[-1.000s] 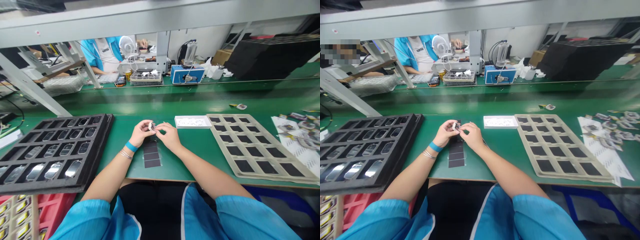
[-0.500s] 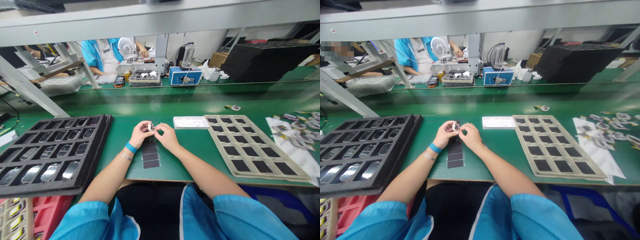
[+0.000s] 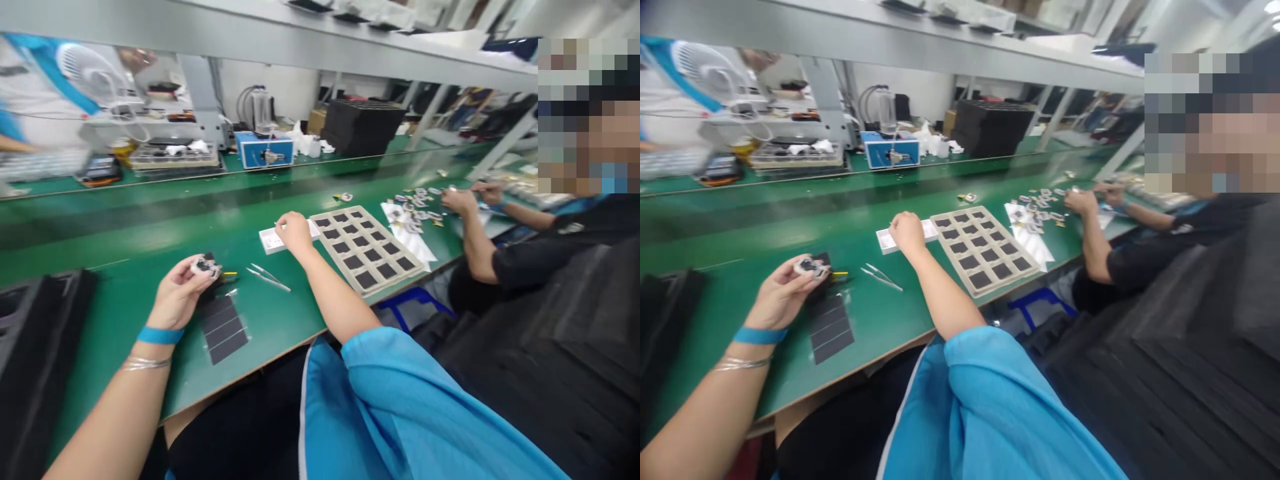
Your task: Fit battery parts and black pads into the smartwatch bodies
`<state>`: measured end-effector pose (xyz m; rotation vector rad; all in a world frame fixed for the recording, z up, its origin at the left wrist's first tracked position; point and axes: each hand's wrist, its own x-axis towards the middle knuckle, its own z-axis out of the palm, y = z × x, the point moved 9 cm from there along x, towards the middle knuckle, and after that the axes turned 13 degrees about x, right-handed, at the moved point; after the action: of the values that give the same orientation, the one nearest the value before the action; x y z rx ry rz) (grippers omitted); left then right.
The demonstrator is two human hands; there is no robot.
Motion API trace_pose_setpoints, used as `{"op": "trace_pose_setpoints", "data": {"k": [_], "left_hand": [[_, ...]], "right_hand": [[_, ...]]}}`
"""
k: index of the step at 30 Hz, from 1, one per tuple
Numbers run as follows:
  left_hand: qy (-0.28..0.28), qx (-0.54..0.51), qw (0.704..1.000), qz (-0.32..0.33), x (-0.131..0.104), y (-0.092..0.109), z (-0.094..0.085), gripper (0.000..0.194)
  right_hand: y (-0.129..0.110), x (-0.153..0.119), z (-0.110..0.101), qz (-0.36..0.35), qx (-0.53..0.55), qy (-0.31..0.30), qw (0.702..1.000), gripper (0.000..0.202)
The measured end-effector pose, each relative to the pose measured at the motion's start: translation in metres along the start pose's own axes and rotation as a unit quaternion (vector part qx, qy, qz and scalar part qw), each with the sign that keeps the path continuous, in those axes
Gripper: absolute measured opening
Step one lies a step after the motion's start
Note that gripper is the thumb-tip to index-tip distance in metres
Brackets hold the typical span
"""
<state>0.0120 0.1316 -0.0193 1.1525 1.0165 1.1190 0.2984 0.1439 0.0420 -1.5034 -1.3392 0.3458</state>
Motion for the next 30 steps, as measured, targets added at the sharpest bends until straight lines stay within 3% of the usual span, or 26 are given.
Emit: {"op": "trace_pose_setpoints", "data": {"k": [3, 6, 10, 13, 15, 20, 26, 30], "left_hand": [[0.002, -0.005, 1.0, -0.002, 0.004, -0.002, -0.002, 0.043], [0.001, -0.013, 1.0, -0.001, 0.003, 0.0, -0.002, 0.044], [0.007, -0.037, 0.999, 0.006, 0.001, 0.006, -0.004, 0.049], [0.004, -0.046, 0.999, 0.009, 0.0, 0.009, -0.004, 0.052], [-0.003, -0.046, 0.999, 0.016, 0.0, 0.012, -0.004, 0.05], [-0.011, -0.055, 0.998, 0.016, -0.001, 0.014, -0.003, 0.05], [-0.059, -0.086, 0.994, 0.012, -0.006, 0.011, 0.003, 0.055], [-0.11, -0.072, 0.991, 0.014, -0.005, 0.007, 0.008, 0.057]], "right_hand": [[0.005, -0.001, 0.005, 0.025, 0.028, -0.006, 0.999, 0.023], [-0.009, -0.023, 0.049, 0.04, 0.145, -0.103, 0.983, 0.019], [-0.04, -0.078, 0.122, 0.065, 0.288, -0.311, 0.903, 0.029], [-0.044, -0.107, 0.148, 0.164, 0.399, -0.387, 0.815, 0.026], [-0.038, -0.109, 0.149, 0.224, 0.436, -0.378, 0.785, 0.015], [-0.036, -0.098, 0.135, 0.245, 0.439, -0.372, 0.781, 0.01], [-0.055, -0.096, 0.114, 0.205, 0.482, -0.395, 0.755, 0.033], [-0.061, -0.09, 0.104, 0.184, 0.507, -0.39, 0.746, 0.034]]}}
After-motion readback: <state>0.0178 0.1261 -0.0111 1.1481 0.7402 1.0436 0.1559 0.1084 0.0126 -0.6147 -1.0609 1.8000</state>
